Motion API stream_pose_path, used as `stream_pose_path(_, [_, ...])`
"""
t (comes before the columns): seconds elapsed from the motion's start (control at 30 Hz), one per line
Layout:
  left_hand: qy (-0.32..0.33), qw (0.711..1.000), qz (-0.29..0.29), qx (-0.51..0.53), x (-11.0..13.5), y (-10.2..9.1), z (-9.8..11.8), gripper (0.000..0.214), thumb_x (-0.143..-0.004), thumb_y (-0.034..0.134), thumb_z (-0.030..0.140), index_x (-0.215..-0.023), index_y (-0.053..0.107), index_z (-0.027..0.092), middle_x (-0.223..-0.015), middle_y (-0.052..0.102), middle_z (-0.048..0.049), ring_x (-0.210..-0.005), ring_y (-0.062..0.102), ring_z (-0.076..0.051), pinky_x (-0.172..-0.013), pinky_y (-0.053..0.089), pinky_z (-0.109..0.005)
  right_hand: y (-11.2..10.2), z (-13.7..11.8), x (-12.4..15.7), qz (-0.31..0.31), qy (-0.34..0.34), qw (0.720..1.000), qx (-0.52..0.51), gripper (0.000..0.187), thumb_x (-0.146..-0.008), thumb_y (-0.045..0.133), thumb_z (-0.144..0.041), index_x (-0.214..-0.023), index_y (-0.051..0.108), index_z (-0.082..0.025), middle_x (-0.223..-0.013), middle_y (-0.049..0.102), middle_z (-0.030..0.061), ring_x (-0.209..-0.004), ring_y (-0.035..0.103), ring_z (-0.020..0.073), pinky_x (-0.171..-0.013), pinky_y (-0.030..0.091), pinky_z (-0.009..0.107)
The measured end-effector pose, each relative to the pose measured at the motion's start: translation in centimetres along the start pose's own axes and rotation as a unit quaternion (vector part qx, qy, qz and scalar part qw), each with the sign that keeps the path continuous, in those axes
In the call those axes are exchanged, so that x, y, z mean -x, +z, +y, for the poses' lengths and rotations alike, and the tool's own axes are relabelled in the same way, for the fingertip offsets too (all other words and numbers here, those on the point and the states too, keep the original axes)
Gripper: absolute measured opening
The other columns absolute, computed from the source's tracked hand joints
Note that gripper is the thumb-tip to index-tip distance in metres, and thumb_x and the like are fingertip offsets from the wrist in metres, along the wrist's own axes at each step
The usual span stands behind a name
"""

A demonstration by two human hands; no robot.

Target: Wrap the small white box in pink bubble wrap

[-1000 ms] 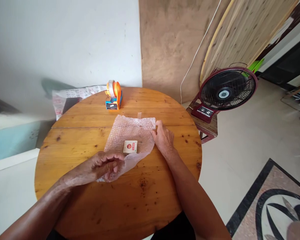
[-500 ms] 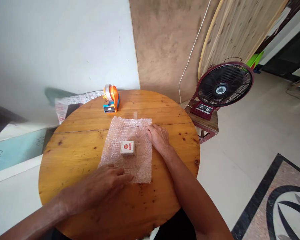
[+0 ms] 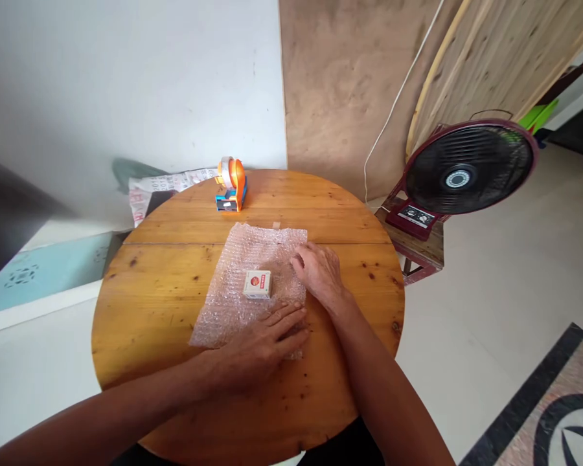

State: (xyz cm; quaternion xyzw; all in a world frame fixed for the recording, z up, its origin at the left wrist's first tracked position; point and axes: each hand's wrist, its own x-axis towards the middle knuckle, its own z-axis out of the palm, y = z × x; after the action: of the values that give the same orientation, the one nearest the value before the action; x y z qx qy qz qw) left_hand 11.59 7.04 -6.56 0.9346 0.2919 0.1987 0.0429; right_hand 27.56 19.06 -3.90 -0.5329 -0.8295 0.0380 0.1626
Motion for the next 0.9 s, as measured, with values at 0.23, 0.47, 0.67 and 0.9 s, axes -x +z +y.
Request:
stream_pose_path(0.23, [-0.063, 0.996, -0.051, 0.032, 0.0, -0.2, 0.4, 0.042, -0.095, 0.046, 0.034, -0.134, 0.050, 0.018, -0.145, 0.045, -0.0140, -0.142, 0.033, -0.033, -0.120, 0.027, -0.052, -2.2, -2.5, 1.0, -0.038, -0.102, 0.978, -0.177, 0.023, -0.087, 0.060, -0.034, -0.106, 0.071, -0.025, -0.108, 0.070, 0.0041, -0.097, 0.063, 0.0209, -0.085, 0.044, 0.031])
stream_pose_path(0.47, [-0.082, 0.993, -0.079, 0.040, -0.2, -0.6, 0.6, 0.049, -0.094, 0.048, 0.031, -0.141, 0.044, 0.019, -0.146, 0.045, -0.0099, -0.137, 0.037, -0.033, -0.120, 0.025, -0.054, -1.8, -3.5, 1.3, -0.087, -0.179, 0.960, -0.195, 0.040, -0.079, 0.070, -0.028, -0.118, 0.065, -0.023, -0.121, 0.067, 0.0050, -0.109, 0.060, 0.0238, -0.096, 0.043, 0.036])
stream_pose_path(0.67, [-0.077, 0.996, -0.049, 0.011, 0.0, -0.2, 0.2, 0.044, -0.094, 0.047, 0.031, -0.136, 0.049, 0.019, -0.147, 0.044, -0.0117, -0.142, 0.031, -0.036, -0.120, 0.013, -0.062, -3.3, -1.9, 1.0, -0.024, -0.091, 0.979, -0.182, 0.026, -0.078, 0.069, -0.031, -0.103, 0.069, -0.023, -0.099, 0.074, 0.0031, -0.090, 0.065, 0.0229, -0.083, 0.047, 0.035])
stream_pose_path(0.9, [-0.075, 0.996, -0.054, 0.007, -0.1, 0.3, 0.1, 0.043, -0.092, 0.049, 0.029, -0.134, 0.050, 0.021, -0.148, 0.044, -0.0136, -0.141, 0.034, -0.037, -0.114, 0.009, -0.074, -7.0, 3.1, 2.0, -0.013, 0.040, 0.996, -0.081, 0.027, -0.080, 0.064, -0.040, -0.101, 0.071, -0.024, -0.096, 0.075, 0.0032, -0.085, 0.068, 0.0232, -0.078, 0.050, 0.034])
